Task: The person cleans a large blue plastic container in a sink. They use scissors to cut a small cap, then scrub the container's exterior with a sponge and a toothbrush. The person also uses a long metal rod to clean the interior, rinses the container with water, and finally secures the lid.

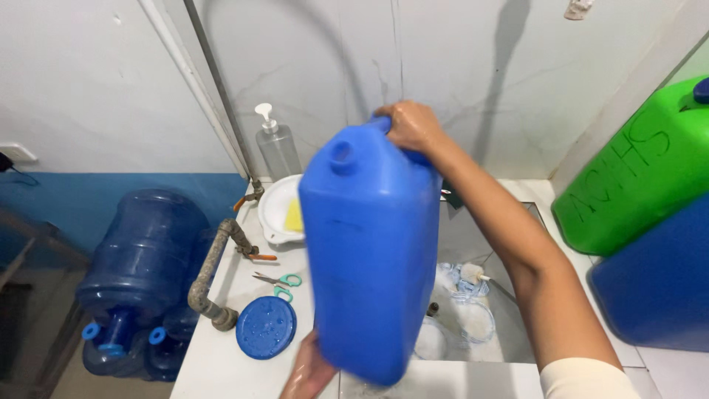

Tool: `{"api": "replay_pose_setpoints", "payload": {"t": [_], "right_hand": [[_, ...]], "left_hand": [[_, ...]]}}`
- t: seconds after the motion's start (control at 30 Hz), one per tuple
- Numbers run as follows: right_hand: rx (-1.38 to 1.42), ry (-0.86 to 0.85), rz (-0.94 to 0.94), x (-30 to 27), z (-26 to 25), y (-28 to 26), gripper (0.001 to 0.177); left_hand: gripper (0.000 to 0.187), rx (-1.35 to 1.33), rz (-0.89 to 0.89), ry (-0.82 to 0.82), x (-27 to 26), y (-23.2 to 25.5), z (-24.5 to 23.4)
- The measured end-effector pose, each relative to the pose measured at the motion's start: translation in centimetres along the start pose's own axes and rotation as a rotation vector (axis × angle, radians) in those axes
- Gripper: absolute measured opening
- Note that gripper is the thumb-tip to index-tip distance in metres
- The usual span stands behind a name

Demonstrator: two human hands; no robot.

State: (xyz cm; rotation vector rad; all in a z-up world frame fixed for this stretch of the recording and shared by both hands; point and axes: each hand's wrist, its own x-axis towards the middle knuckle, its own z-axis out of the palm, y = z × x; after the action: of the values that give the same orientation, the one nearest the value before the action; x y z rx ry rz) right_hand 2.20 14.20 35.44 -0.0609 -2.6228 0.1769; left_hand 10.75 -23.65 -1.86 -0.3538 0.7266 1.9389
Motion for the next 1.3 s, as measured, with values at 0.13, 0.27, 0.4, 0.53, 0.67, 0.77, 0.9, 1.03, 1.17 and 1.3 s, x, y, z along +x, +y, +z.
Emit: {"api": "replay_pose_setpoints", "payload": {"t": [0.13, 0.27, 0.4, 0.53, 0.67, 0.77, 0.9, 1.03, 1.17, 1.3], "right_hand": [[0.096, 0.089, 0.225, -0.7, 2.2, -0.7, 0.042], [0.139, 0.181, 0.209, 0.0, 0.4, 0.7, 0.046], [-0.126, -0.059, 0.255, 0.4, 1.6, 0.2, 0.045], [0.009, -0.001, 0.276, -0.8, 2.6, -1.5, 0.043], [0.159, 0.180, 0.252, -0.8, 0.5, -0.7, 0.046], [0.057, 0.112, 0.265, -0.3, 1.2, 0.5, 0.048], [-0.020, -0.056, 0.312, -1.1, 4.7, 0.0, 0.045], [0.090, 0.127, 0.317, -0.4, 3.3, 0.0, 0.041], [0.024, 0.129, 0.320, 1.0, 2.5, 1.2, 0.039], [-0.061, -0.038, 0.296, -0.9, 5.1, 0.0, 0.034]], "left_hand": [[0.061, 0.244, 0.330, 0.279, -11.2, 9.4, 0.7], [0.065, 0.070, 0.469, 0.196, -8.1, 7.0, 2.9], [0.066, 0.013, 0.252, 0.055, -7.6, 2.3, 2.8], [0.067, 0.220, 0.416, 0.211, -13.5, 7.6, 0.2], [0.064, 0.134, 0.537, 0.241, -10.6, 8.2, 1.4], [0.064, 0.055, 0.456, 0.235, -7.4, 5.2, 2.3], [0.064, 0.046, 0.305, 0.234, -10.7, 5.8, -0.3], [0.063, 0.259, 0.547, 0.273, -11.3, 11.1, -1.0], [0.052, 0.177, 0.592, 0.134, -5.7, 7.8, -0.3], [0.056, 0.055, 0.287, 0.265, -7.3, 3.9, -1.4]]}}
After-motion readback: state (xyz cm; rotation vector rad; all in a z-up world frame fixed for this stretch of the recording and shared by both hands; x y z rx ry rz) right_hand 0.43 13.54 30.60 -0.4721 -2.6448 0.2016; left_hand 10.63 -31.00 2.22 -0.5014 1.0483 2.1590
